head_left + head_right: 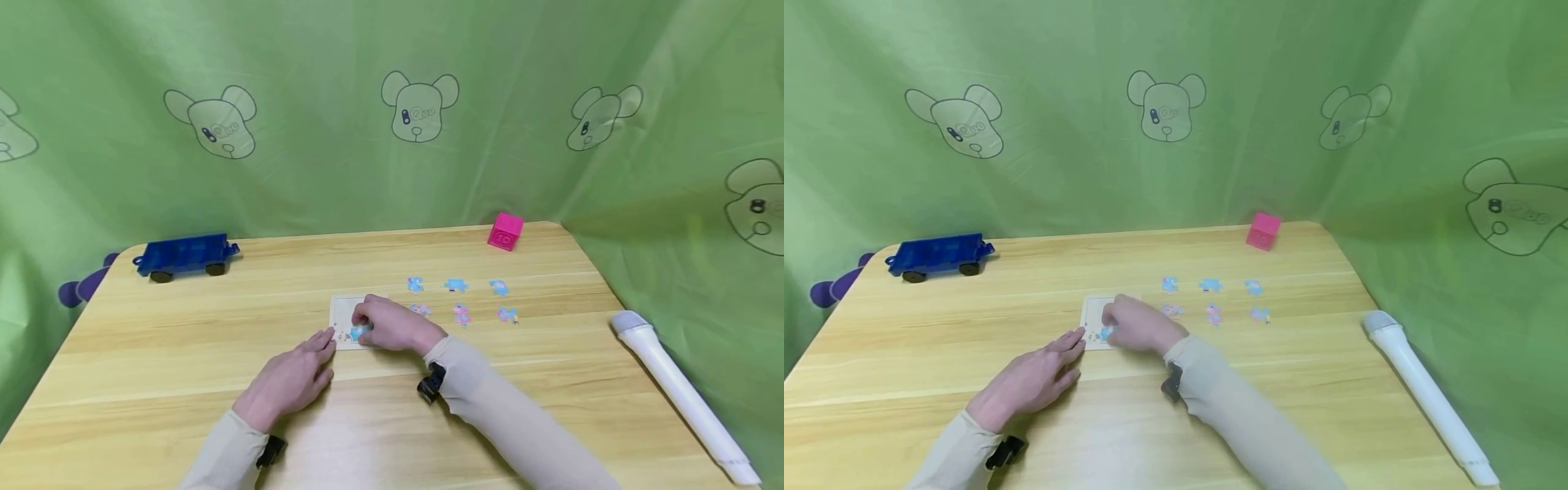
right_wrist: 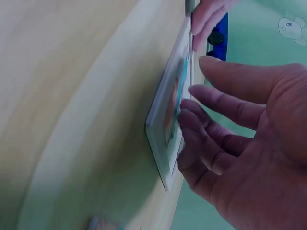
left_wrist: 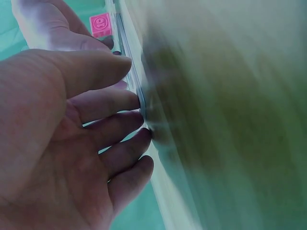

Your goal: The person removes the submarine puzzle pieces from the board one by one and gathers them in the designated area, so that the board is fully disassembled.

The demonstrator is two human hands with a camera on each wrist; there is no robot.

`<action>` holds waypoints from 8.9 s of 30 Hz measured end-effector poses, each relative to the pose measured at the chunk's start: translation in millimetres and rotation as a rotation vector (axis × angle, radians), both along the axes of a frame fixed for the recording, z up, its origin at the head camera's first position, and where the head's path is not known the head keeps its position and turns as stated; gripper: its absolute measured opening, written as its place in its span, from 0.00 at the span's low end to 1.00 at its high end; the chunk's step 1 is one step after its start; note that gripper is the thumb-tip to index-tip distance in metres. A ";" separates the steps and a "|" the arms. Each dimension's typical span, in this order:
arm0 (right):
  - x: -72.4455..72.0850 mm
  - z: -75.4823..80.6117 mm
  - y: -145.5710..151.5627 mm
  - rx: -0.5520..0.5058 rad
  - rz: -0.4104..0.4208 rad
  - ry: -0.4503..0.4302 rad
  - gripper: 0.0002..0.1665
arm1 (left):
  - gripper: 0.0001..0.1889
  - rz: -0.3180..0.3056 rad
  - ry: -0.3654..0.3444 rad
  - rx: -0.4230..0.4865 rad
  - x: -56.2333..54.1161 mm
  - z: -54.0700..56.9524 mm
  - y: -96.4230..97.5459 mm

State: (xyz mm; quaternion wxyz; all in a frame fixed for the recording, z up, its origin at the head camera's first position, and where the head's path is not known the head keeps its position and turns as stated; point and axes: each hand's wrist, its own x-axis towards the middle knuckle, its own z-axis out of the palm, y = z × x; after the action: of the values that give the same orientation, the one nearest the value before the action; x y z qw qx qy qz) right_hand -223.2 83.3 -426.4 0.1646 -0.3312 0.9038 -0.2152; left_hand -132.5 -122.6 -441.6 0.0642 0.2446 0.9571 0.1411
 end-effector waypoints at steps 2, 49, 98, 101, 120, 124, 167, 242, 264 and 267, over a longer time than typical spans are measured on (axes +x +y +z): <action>0.3 -0.7 -3.7 0.012 -0.005 -0.005 0.15 | 0.26 0.001 0.004 -0.005 0.4 0.3 0.3; -8.2 -6.4 -6.0 -0.175 -0.119 -0.178 0.07 | 0.26 -0.054 -0.015 0.109 -5.1 -0.8 -1.6; 1.5 2.1 24.6 -0.337 -0.162 -0.313 0.04 | 0.22 -0.063 0.013 0.103 -5.4 0.9 -3.5; 2.5 2.8 34.4 -0.331 -0.141 -0.298 0.05 | 0.22 -0.056 0.010 0.099 -5.0 1.1 -4.5; 5.1 11.5 104.2 -0.312 -0.145 -0.281 0.05 | 0.22 -0.054 0.004 0.109 -2.7 -0.5 -4.2; 6.8 13.7 121.0 -0.258 -0.171 -0.237 0.06 | 0.22 -0.059 0.004 0.111 -3.0 -1.2 -4.2; 5.1 1.2 166.3 -0.084 -0.234 -0.067 0.03 | 0.22 -0.026 -0.057 0.153 -2.8 2.0 -4.6; 4.8 -1.0 10.0 0.026 -0.060 0.046 0.12 | 0.23 -0.031 0.035 0.054 0.2 0.8 -1.6; 6.6 7.9 29.0 -0.190 -0.035 -0.040 0.08 | 0.24 -0.008 0.033 0.054 3.8 0.7 2.5; 6.1 9.6 35.2 -0.216 -0.023 -0.053 0.08 | 0.24 -0.004 0.030 0.060 4.4 0.9 2.6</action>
State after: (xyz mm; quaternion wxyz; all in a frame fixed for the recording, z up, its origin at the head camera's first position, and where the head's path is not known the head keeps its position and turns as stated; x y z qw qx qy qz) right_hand -217.1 118.4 -416.8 0.1493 -0.3307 0.8744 -0.3221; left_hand -128.1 -120.0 -440.7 0.0429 0.2506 0.9528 0.1658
